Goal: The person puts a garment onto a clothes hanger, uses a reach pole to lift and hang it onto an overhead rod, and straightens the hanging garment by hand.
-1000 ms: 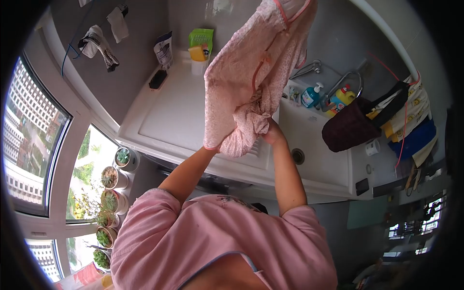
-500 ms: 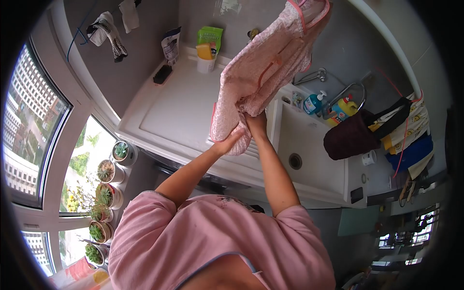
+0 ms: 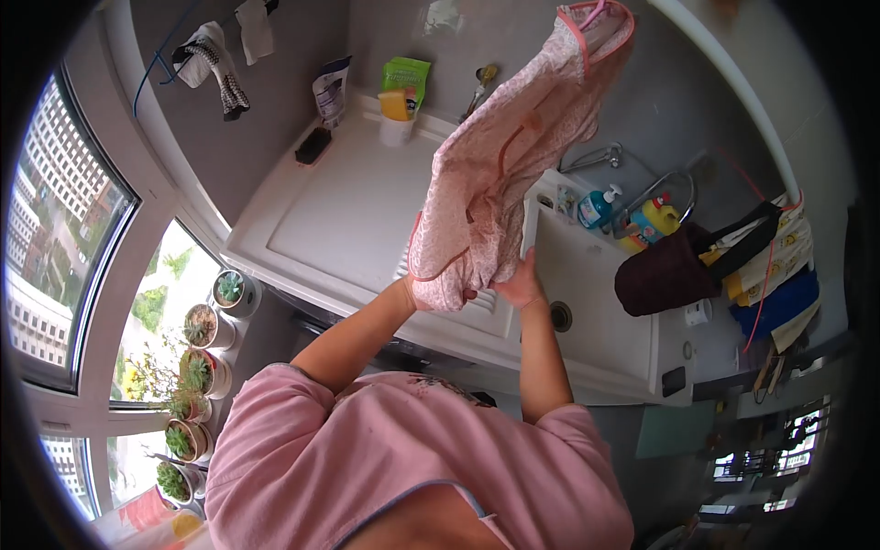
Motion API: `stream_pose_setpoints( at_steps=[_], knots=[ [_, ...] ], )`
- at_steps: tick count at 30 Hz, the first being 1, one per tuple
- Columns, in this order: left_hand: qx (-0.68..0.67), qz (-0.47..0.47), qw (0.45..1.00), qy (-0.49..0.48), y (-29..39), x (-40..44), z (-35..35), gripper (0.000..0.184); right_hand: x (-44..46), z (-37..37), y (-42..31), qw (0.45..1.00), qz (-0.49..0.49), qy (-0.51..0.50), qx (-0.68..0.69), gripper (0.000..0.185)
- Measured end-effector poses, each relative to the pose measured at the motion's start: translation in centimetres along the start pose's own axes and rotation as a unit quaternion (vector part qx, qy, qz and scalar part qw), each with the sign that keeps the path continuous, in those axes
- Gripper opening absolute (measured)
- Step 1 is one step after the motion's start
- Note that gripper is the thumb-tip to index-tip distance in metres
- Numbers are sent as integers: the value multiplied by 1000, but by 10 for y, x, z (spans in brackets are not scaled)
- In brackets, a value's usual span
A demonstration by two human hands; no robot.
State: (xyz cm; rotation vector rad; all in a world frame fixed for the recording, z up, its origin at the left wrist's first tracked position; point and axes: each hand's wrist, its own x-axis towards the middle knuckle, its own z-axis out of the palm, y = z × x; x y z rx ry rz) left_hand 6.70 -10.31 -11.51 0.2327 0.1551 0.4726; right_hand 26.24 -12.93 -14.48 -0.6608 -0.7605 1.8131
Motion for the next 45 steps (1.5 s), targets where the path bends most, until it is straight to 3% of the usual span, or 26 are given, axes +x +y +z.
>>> stream_pose_setpoints(
  at_steps=[1,2,4,6,7,8,10,11,12,14,15,16,18,20,22,23,24,25,26,28,30,32,36,39,42,45],
  knots=[
    [-66,-68,991,-92,-8,11,-15,49,2,24,14,992,-9,99,72,81],
    [-132,-136,965,-182,-18,18,-24,51,7,15,35,992,-92,78,-41,79],
    [-165,-147,957,-189,-36,19,-18,53,41,-25,57,941,-332,-51,40,77],
    [-227,-100,960,-133,-47,12,-1,51,28,31,18,939,-316,-87,108,72],
    [-247,-152,917,-273,-51,15,-2,52,25,47,5,935,-308,-106,141,70],
    [-245,-157,918,-271,-49,15,1,52,21,64,-9,929,-300,-125,175,68],
    [-231,-25,962,-140,-42,8,14,54,18,65,-27,939,-323,110,-34,59],
    [-87,-42,987,-130,-27,2,28,55,27,37,-28,940,-300,0,164,48],
    [-53,-38,983,-171,-24,-9,37,53,28,31,-40,941,-296,1,165,48],
    [15,-33,999,-37,-6,2,21,50,35,29,-59,973,-177,-106,105,41],
    [129,13,990,-50,1,9,9,49,42,48,-66,974,-214,59,-38,31],
    [206,11,978,-37,10,21,1,51,52,53,-76,975,-210,58,-36,31],
    [436,158,886,-11,26,9,54,55,78,60,-97,962,-200,26,-184,31],
    [509,153,847,-2,54,28,56,66,101,67,-110,932,-274,99,-216,30],
    [620,222,753,4,71,40,68,66,118,68,-125,876,-267,213,-340,33],
    [620,223,752,4,78,48,68,66,115,87,-134,794,-243,298,-472,44],
    [706,247,662,50,83,57,65,63,115,98,-139,794,-244,296,-472,44],
    [779,268,559,94,91,64,63,60,118,108,-144,720,-251,336,-553,48],
    [780,270,557,95,98,69,64,60,120,115,-147,637,-255,372,-625,52],
    [845,285,442,95,106,76,61,49,126,123,-149,623,-274,379,-627,53],
    [863,286,407,83,109,70,68,37,131,126,-147,610,-292,386,-627,55],
    [898,287,321,92,113,69,69,32,135,130,-143,603,-340,393,-606,55],
    [879,287,365,106,111,58,67,30,131,136,-133,594,-343,380,-620,53],
    [873,270,392,112,105,50,71,31,128,134,-126,622,-332,395,-589,50],
    [857,244,437,123,99,48,68,48,122,129,-124,621,-328,418,-576,50],
    [790,259,539,137,91,55,56,87,112,112,-130,687,-304,378,-541,50]
  ],
)
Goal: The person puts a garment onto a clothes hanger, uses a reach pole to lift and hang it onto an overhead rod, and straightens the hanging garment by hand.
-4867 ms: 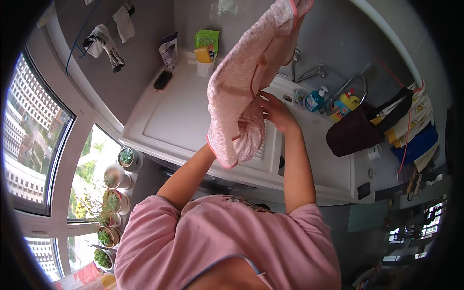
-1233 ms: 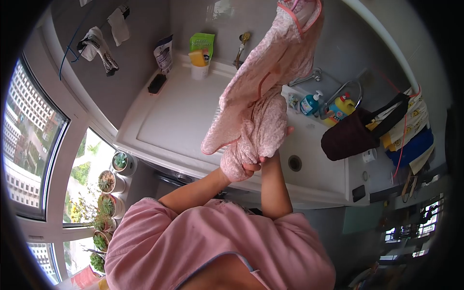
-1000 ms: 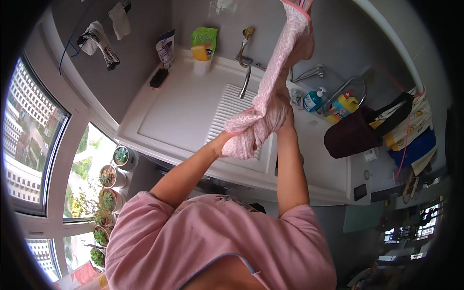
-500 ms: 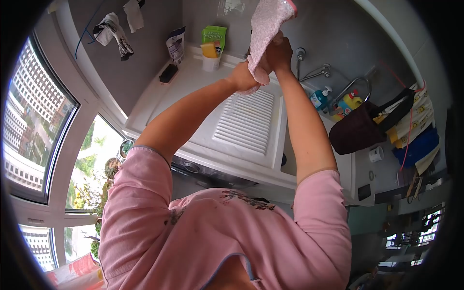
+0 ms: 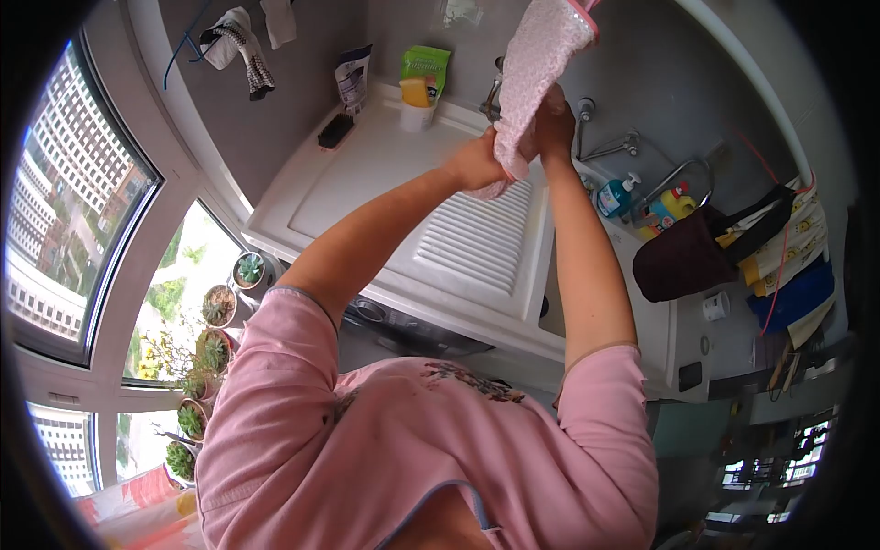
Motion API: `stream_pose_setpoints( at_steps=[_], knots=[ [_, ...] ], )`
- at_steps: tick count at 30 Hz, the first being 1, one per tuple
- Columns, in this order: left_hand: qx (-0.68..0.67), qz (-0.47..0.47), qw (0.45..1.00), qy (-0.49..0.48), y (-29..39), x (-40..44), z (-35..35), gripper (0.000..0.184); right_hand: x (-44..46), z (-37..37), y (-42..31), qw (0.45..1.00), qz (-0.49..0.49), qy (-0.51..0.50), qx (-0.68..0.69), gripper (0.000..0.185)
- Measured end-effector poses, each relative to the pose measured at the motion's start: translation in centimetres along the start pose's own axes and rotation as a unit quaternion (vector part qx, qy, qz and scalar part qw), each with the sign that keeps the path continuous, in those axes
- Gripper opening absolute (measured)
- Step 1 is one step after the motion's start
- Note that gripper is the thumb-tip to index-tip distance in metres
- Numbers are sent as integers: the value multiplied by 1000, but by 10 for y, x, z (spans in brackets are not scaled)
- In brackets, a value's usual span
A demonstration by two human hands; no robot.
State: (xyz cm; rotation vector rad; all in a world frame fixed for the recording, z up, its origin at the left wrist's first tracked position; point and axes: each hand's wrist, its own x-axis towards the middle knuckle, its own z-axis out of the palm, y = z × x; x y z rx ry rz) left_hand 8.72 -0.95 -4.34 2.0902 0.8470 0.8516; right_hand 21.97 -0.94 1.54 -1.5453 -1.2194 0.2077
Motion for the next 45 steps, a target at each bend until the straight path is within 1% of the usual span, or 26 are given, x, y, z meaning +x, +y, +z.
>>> stream_pose_setpoints(
  at_steps=[3,4,7,8,12,14,15,17,19,21,23,25,26,27,28,29,30,31,32,34,35,37,39,41,43,45],
  knots=[
    [-341,55,937,-47,0,-11,27,70,12,2,74,967,37,-104,229,45],
    [-371,1,926,-76,1,-17,32,62,11,-1,85,952,39,-154,261,44],
    [-463,-77,872,-137,13,-30,45,50,-28,-27,96,957,-110,-242,113,39],
    [-511,-102,838,-160,15,-33,52,46,-32,-32,112,960,-163,-214,74,38],
    [-719,-161,654,-172,43,-58,66,33,-85,-46,110,961,-92,-117,232,41],
    [-743,-152,634,-149,39,-59,104,33,-124,-40,105,891,-15,-73,447,43],
    [-828,-131,541,-71,15,-52,147,39,-139,-36,101,838,14,-63,541,44],
    [-893,-107,436,7,13,-54,152,45,-148,-37,93,743,33,-59,665,47],
    [-895,-131,340,-259,48,-75,101,44,-136,-50,86,691,25,-73,719,49],
    [-877,-128,377,-269,36,-77,106,43,-116,-63,85,669,25,-89,737,51],
    [-913,-100,292,-268,35,-78,102,42,-99,-71,85,691,33,-96,715,54],
    [-919,-56,298,-252,32,-83,91,44,-85,-74,82,746,34,-53,662,53],
    [-894,-71,371,-241,28,-87,84,48,-78,-77,69,948,-106,-50,296,50],
    [-863,-88,443,-227,25,-88,78,53,-72,-80,55,969,-214,56,-112,46],
    [-818,-106,521,-218,22,-87,73,60,-59,-82,72,970,-216,39,-108,44],
    [-818,-110,520,-217,20,-83,69,60,-48,-85,90,971,-215,22,-105,43],
    [-772,-82,593,-215,19,-77,65,61,-53,-79,67,972,-209,21,-107,43],
    [-719,-55,659,-215,17,-70,62,62,-56,-73,41,976,-49,-65,202,45],
    [-701,-48,680,-208,9,-61,61,63,-53,-68,24,855,115,-132,488,47],
    [-750,-40,610,-251,11,-49,46,61,-21,-64,48,821,-14,-265,505,42],
    [-783,-17,560,-271,18,-47,39,57,-29,-66,18,832,45,-228,504,39],
    [-785,-28,560,-264,20,-47,34,58,-11,-59,34,779,90,-236,574,38],
    [-787,-35,561,-253,31,-48,27,59,-12,-56,39,797,92,-223,553,37],
    [-525,-55,832,-174,46,-47,21,66,-9,-52,36,815,93,-213,532,36],
    [-513,-38,845,-147,48,-37,26,66,-11,-51,27,868,136,-180,442,34],
    [-283,18,956,-70,43,-19,30,59,-6,-54,2,864,150,-175,448,29]
  ],
)
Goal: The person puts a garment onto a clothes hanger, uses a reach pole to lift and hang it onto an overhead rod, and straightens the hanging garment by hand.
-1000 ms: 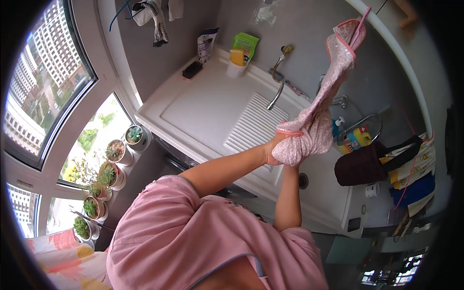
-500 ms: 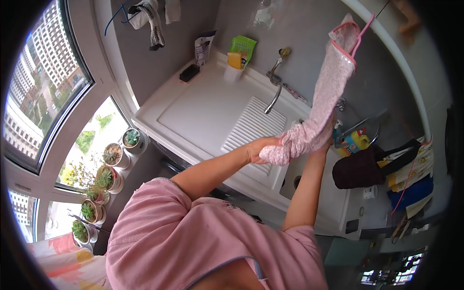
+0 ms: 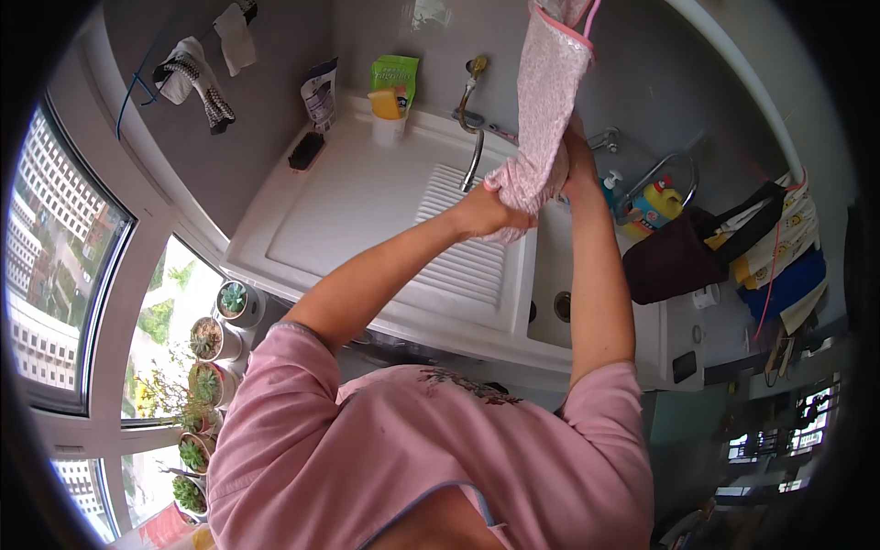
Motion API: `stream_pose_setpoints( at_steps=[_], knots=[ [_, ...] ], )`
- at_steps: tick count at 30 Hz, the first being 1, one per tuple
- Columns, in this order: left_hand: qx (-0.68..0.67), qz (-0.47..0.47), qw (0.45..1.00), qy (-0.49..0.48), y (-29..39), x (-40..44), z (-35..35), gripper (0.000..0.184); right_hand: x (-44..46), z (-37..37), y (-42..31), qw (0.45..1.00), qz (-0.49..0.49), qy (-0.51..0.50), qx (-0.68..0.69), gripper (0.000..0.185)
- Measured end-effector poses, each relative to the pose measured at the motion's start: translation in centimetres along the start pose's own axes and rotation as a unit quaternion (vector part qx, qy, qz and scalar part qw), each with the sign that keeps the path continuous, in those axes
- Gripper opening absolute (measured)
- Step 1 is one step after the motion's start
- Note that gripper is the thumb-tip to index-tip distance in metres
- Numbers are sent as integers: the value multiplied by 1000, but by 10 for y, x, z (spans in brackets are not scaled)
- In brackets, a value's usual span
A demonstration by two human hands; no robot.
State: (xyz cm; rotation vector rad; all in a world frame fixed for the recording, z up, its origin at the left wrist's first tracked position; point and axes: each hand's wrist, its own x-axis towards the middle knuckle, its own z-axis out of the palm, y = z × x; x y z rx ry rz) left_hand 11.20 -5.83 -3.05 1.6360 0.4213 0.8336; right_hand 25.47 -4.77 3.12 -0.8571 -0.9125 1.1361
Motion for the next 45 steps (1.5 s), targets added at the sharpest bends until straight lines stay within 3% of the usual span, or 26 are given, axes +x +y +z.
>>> stream_pose_setpoints(
  at_steps=[2,3,5,6,8,10,15,21,31,33,35,36,37,38,39,41,42,43,44,45],
  knots=[
    [173,51,983,21,-2,20,-4,53,13,6,-14,967,19,120,-225,35],
    [241,60,968,23,0,26,-4,49,27,-2,-15,966,22,126,-224,35],
    [304,64,950,22,5,36,-5,45,55,-21,-12,882,-133,57,-448,45],
    [363,84,928,5,9,42,-7,43,53,-15,-17,883,-129,58,-448,45],
    [417,100,903,-18,14,47,-7,41,50,-4,-29,733,-182,123,-644,54],
    [453,182,873,11,18,51,-6,38,63,-14,-28,716,-204,117,-658,57],
    [489,177,854,-10,18,59,1,37,53,-10,-40,665,-210,123,-706,55],
    [495,174,851,-28,17,58,10,29,17,9,-50,719,-157,170,-655,55],
    [497,187,847,-23,13,56,15,33,20,-7,-41,716,-164,208,-645,56],
    [498,99,860,-35,12,55,14,36,51,-52,-20,774,-211,145,-580,56],
    [285,28,957,-46,11,37,14,53,28,-54,-13,933,-119,109,-322,49],
    [128,-106,986,-6,15,20,19,58,16,-56,-4,981,-61,91,-162,46],
    [-57,-113,992,-29,-5,16,20,58,2,-60,8,997,-13,79,-22,43],
    [-156,-180,964,-117,-6,7,19,55,-11,-65,24,994,18,75,79,40],
    [-285,-185,934,-114,-22,-10,22,54,-27,-65,39,985,38,79,152,38],
    [-299,-193,927,-117,-26,-33,24,53,-46,-74,72,985,18,58,160,39],
    [-372,-176,901,-139,-57,-40,22,52,-38,-108,114,986,52,29,159,38],
    [-339,-160,920,-119,-42,-50,27,53,-48,-106,124,989,47,-9,139,37],
    [-379,-192,895,-132,-49,-58,25,56,-69,-87,120,999,-2,-27,43,35],
    [-406,-236,872,-136,-49,-65,25,58,-72,-80,124,998,46,35,23,34]
  ],
)
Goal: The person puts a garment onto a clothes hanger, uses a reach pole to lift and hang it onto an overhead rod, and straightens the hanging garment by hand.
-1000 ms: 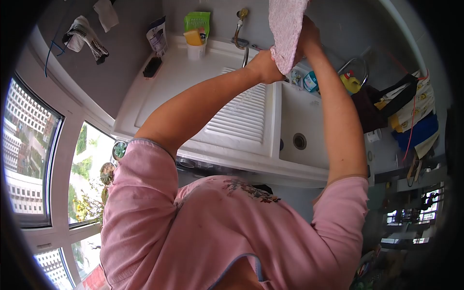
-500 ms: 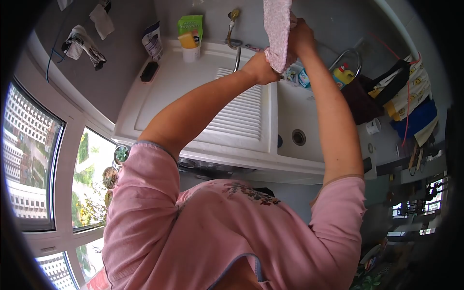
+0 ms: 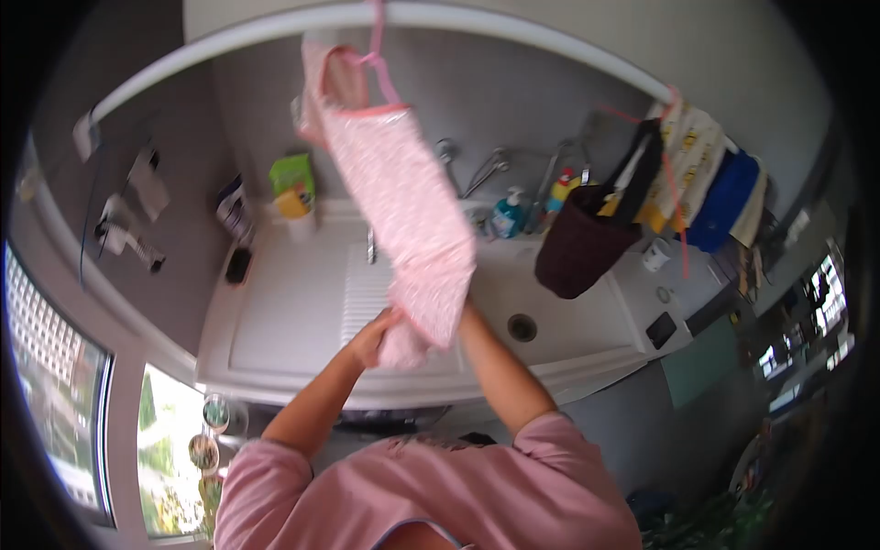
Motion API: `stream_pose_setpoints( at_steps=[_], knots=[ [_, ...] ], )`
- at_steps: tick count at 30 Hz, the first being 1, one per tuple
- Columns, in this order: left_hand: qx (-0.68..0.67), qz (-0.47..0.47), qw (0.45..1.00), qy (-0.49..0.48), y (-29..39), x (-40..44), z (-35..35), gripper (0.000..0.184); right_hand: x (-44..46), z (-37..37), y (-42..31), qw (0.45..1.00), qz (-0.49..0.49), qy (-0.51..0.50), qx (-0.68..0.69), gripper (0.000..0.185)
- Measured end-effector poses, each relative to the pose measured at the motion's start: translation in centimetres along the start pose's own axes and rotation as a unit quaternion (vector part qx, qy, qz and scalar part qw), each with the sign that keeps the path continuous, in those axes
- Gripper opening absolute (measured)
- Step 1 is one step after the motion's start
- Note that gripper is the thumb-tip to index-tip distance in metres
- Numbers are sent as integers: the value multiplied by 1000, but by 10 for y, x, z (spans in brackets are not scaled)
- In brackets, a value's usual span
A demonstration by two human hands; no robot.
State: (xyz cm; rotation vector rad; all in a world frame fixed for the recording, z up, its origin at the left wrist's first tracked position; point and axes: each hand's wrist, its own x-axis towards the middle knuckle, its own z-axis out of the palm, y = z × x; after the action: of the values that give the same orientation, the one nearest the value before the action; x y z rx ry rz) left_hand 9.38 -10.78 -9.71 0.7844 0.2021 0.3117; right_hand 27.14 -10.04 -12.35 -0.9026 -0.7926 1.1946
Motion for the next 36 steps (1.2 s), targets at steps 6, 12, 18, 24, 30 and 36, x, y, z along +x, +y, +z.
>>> stream_pose_setpoints(
  at_steps=[6,12,18,24,30,36],
  knots=[
    [-96,-47,994,31,-49,-13,-45,60,-19,15,8,980,169,26,99,24],
    [-106,-33,994,-3,-41,-28,-18,59,-40,0,0,968,249,21,2,28],
    [-166,-41,984,46,-53,-37,-26,53,-66,-24,-12,967,222,14,-121,27],
    [-171,33,982,71,-59,-10,7,48,-84,-17,3,965,260,-31,-10,28],
    [621,155,676,364,-35,-28,47,61,-81,-17,30,927,250,-213,179,35],
    [559,223,662,447,-78,-70,21,61,-45,-10,4,772,380,-423,286,44]
  ],
)
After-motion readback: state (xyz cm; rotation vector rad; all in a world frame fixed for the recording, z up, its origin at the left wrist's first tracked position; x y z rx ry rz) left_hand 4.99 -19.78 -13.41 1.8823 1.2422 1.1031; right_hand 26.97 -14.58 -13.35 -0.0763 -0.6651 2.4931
